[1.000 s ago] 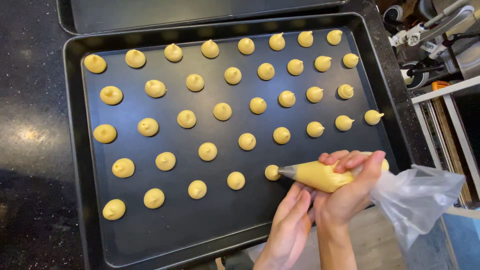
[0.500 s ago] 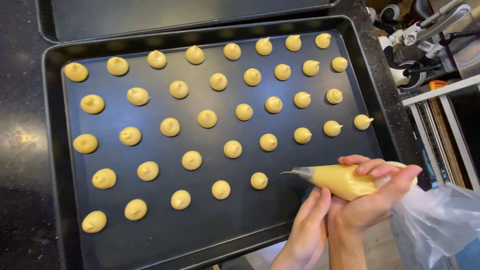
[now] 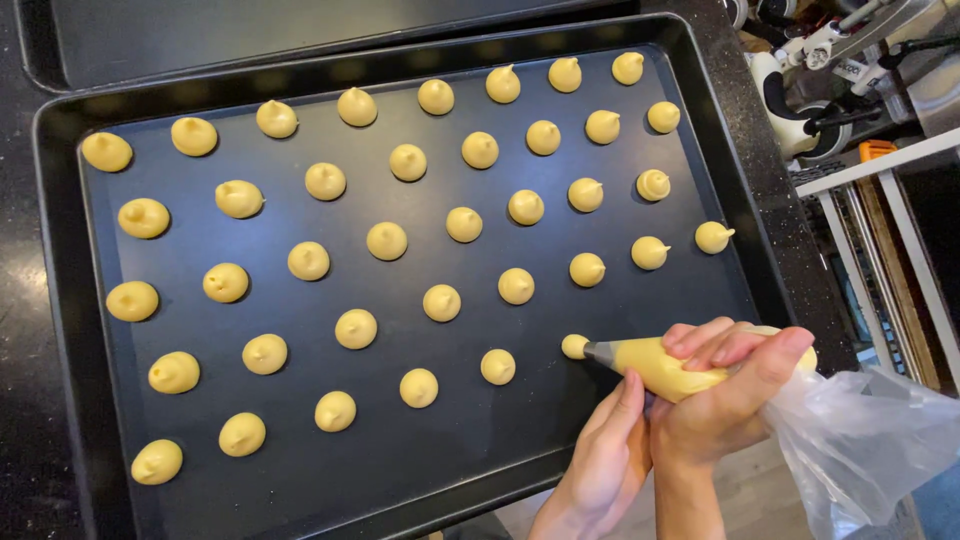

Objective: Piping small dollops of dough onto baking sheets using a piping bag in a bakery kitchen

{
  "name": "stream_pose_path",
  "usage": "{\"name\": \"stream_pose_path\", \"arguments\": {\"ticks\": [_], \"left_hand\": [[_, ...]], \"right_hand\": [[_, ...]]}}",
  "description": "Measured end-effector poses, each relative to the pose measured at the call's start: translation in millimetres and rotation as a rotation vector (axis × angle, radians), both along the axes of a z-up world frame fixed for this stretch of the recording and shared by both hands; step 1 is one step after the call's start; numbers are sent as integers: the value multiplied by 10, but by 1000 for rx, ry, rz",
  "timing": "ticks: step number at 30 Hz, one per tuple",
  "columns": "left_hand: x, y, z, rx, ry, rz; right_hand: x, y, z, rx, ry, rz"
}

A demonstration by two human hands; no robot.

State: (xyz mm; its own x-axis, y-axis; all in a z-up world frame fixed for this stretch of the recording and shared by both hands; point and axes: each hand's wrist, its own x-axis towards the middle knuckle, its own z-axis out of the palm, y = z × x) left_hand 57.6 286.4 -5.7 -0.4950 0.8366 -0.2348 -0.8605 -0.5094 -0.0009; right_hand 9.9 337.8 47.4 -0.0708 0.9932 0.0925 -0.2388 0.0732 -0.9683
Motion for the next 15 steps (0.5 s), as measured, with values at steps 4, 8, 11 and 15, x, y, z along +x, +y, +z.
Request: {"name": "stream_pose_path", "arguments": {"ticks": [4, 8, 11, 15], "left_hand": [[17, 5, -23, 15, 28, 0], [40, 13, -63, 30, 37, 21], [-1, -5, 15, -5, 46, 91], [-41, -26, 108, -19, 98, 164]], "right_hand": [[-9, -7, 34, -47, 38, -18], [-4, -1, 3, -24, 50, 6], [-18, 41, -2, -56, 47, 82], [-50, 112, 92, -233, 134, 154]]}}
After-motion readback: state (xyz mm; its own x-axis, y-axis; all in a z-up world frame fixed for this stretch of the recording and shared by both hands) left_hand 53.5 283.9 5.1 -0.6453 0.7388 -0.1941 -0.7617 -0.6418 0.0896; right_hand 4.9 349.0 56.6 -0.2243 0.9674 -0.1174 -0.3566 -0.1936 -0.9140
